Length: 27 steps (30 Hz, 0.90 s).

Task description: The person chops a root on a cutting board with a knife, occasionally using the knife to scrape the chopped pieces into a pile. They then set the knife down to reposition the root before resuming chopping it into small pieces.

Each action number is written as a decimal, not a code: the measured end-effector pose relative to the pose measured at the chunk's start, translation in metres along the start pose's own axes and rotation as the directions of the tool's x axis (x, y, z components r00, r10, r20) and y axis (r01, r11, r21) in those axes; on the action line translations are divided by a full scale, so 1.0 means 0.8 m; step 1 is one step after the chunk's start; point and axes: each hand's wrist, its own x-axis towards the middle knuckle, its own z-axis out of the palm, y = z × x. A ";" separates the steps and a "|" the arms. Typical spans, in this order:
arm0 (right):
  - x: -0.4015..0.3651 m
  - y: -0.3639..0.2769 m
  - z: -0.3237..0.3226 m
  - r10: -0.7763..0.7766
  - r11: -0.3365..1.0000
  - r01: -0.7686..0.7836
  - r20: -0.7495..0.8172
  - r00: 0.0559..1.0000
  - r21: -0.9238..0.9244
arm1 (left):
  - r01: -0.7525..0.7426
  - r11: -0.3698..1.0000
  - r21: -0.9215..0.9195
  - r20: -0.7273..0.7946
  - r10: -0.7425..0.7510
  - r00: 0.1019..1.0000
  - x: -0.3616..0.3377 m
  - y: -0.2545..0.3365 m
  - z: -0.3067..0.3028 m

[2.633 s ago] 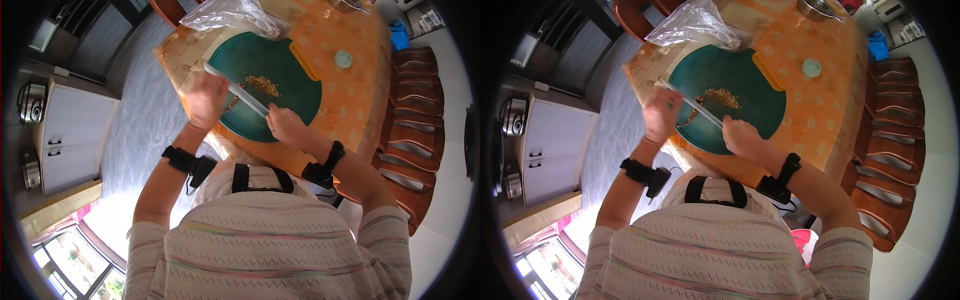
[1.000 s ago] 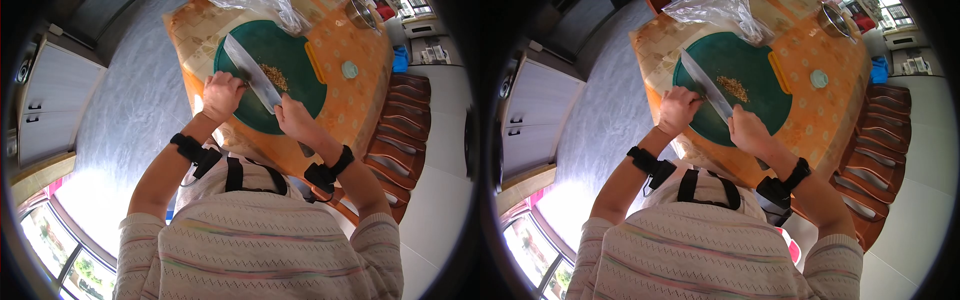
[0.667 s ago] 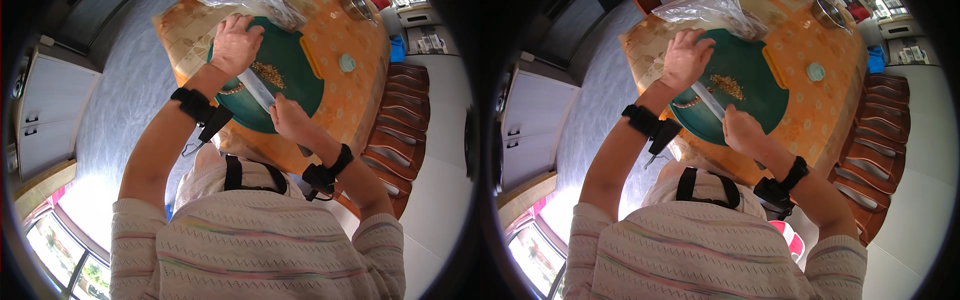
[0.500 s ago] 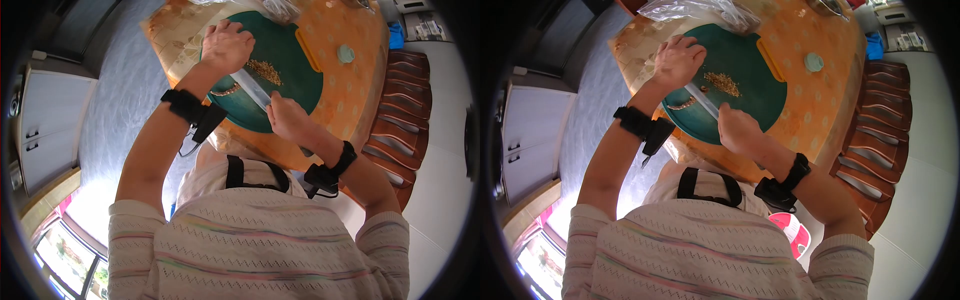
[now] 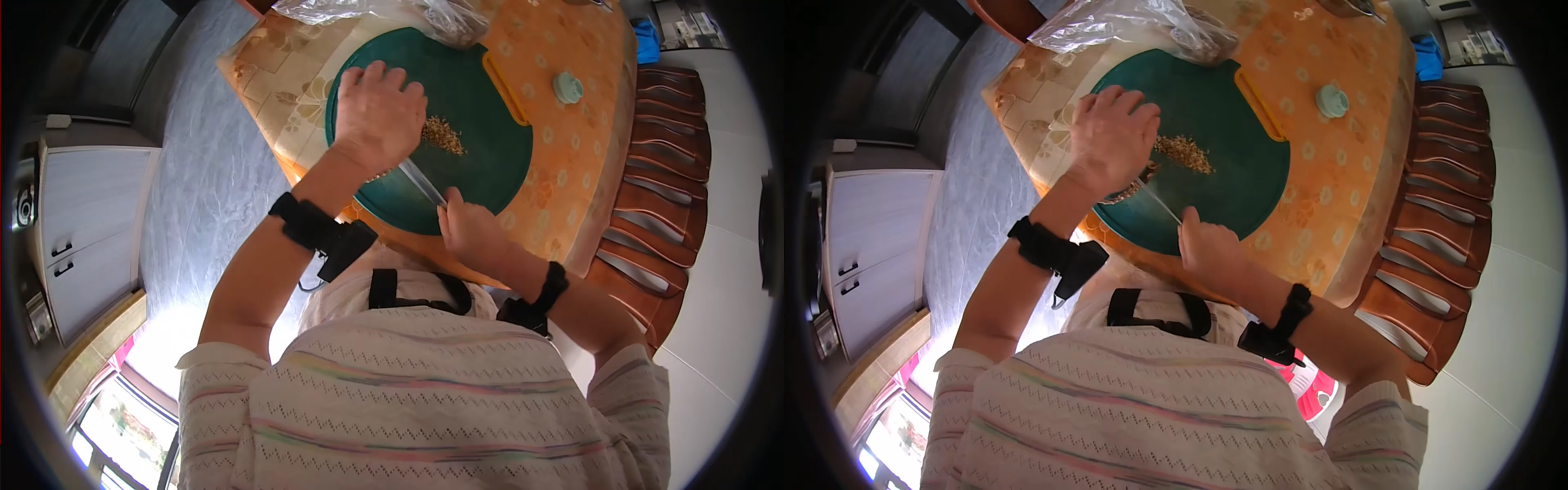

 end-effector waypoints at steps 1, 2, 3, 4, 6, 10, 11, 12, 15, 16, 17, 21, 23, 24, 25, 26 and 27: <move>0.001 0.003 0.003 -0.007 1.000 0.007 -0.001 1.000 -0.002 | -0.015 1.000 0.017 -0.020 0.015 1.000 -0.001 0.002 -0.001; 0.002 0.003 0.004 -0.021 0.999 0.021 -0.016 1.000 -0.031 | -0.029 0.999 0.036 -0.039 0.030 0.999 -0.002 0.002 -0.001; 0.002 0.002 0.006 -0.030 0.998 0.028 -0.028 0.999 -0.054 | -0.029 0.999 0.039 -0.035 0.031 0.999 -0.002 -0.004 0.002; 0.003 0.002 0.005 -0.029 0.998 0.027 -0.031 0.999 -0.050 | 0.002 1.000 0.019 0.011 -0.002 1.000 0.000 -0.013 0.005; 0.009 0.002 -0.006 -0.102 0.993 0.102 -0.011 0.995 -0.052 | 0.033 0.999 -0.005 0.056 -0.033 0.998 0.003 -0.010 0.001; 0.005 0.005 0.003 -0.024 0.999 0.024 -0.002 1.000 0.025 | -0.017 0.998 0.063 0.015 0.016 1.000 0.005 -0.005 -0.004; 0.008 0.002 -0.003 -0.049 0.999 0.049 0.005 0.999 -0.020 | -0.032 0.996 0.077 0.057 0.028 0.998 0.003 -0.007 0.000; 0.009 0.001 -0.006 -0.069 0.995 0.070 0.005 0.998 -0.065 | -0.039 0.996 0.079 0.058 0.034 0.998 0.002 -0.012 0.004; 0.007 0.003 -0.002 -0.066 0.998 0.065 -0.021 0.998 -0.014 | 0.032 0.999 -0.023 0.026 -0.031 0.999 0.004 -0.011 0.005; 0.004 0.006 0.003 -0.066 0.998 0.066 -0.020 0.998 -0.018 | -0.012 1.000 0.009 -0.006 0.012 1.000 0.004 -0.001 0.005; 0.003 0.006 0.004 -0.071 0.997 0.071 -0.056 0.996 0.011 | -0.051 0.998 0.048 -0.042 0.053 0.998 0.005 0.004 0.003; 0.012 -0.007 -0.018 -0.053 0.998 0.055 0.040 0.998 -0.029 | -0.061 0.994 0.092 0.027 0.059 0.998 0.004 -0.017 0.010; 0.010 -0.007 -0.016 -0.035 0.999 0.035 0.035 0.999 -0.006 | 0.004 1.000 0.021 0.017 -0.004 1.000 0.002 -0.019 0.008; 0.008 -0.007 -0.014 -0.021 1.000 0.020 0.035 0.999 0.011 | 0.007 1.000 0.019 0.021 -0.007 1.000 0.003 -0.015 0.006; 0.007 -0.005 -0.011 -0.021 1.000 0.021 0.040 0.999 0.010 | -0.013 1.000 0.026 0.020 0.013 1.000 0.005 -0.008 0.006; 0.005 -0.004 -0.007 -0.010 1.000 0.009 0.027 1.000 0.017 | -0.032 0.999 0.033 0.018 0.032 0.999 0.006 -0.004 0.005; 0.005 -0.002 -0.005 0.001 1.000 -0.002 0.013 1.000 0.024 | -0.027 0.999 0.032 0.017 0.026 1.000 0.006 -0.007 0.007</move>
